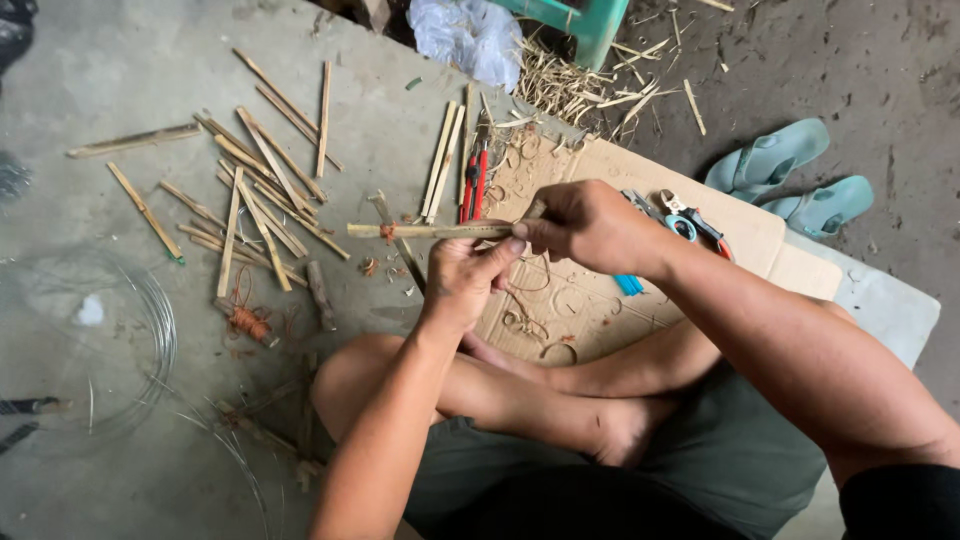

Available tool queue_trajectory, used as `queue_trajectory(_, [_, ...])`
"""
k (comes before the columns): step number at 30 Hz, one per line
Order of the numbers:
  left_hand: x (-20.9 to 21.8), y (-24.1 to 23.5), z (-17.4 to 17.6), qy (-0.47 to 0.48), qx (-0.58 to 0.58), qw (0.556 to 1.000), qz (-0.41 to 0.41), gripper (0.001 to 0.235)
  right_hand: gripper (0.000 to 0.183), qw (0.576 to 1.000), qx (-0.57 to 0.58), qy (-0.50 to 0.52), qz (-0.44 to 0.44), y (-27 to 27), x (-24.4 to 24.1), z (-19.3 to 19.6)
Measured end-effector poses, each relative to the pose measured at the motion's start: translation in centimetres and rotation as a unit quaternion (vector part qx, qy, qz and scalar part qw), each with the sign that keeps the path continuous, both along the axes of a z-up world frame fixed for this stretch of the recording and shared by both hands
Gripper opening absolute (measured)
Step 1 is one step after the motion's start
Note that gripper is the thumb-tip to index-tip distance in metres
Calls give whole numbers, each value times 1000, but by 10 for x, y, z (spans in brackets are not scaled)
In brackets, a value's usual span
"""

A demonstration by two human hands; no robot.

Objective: The person assembles a small bamboo structure by joining two bamboo sticks with a crosspiece and securing them with wire. They use a lighter to heat the wire ends and twist them to tighten the connections.

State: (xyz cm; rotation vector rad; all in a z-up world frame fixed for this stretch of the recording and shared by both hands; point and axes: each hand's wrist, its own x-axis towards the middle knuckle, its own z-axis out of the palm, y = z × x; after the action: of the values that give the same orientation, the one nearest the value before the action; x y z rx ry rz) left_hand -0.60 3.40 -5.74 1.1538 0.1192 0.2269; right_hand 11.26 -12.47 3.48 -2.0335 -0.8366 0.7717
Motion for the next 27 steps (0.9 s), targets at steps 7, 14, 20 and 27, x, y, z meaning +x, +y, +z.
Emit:
queue_trajectory(7, [2, 25, 0, -22, 7, 999, 26, 17, 32, 994, 24, 107, 19, 37, 10, 3])
queue_trajectory(14, [11, 68, -18, 20, -50, 991, 126, 16, 36, 983, 78, 118, -115, 11, 37, -89])
queue_trajectory(20, [16, 76, -26, 20, -75, 986, 147, 17, 35, 941, -185, -270, 85, -13, -16, -209])
queue_trajectory(27, [16, 66, -30, 88, -35, 990, 108, 15, 10, 950, -54, -274, 141, -18, -28, -185])
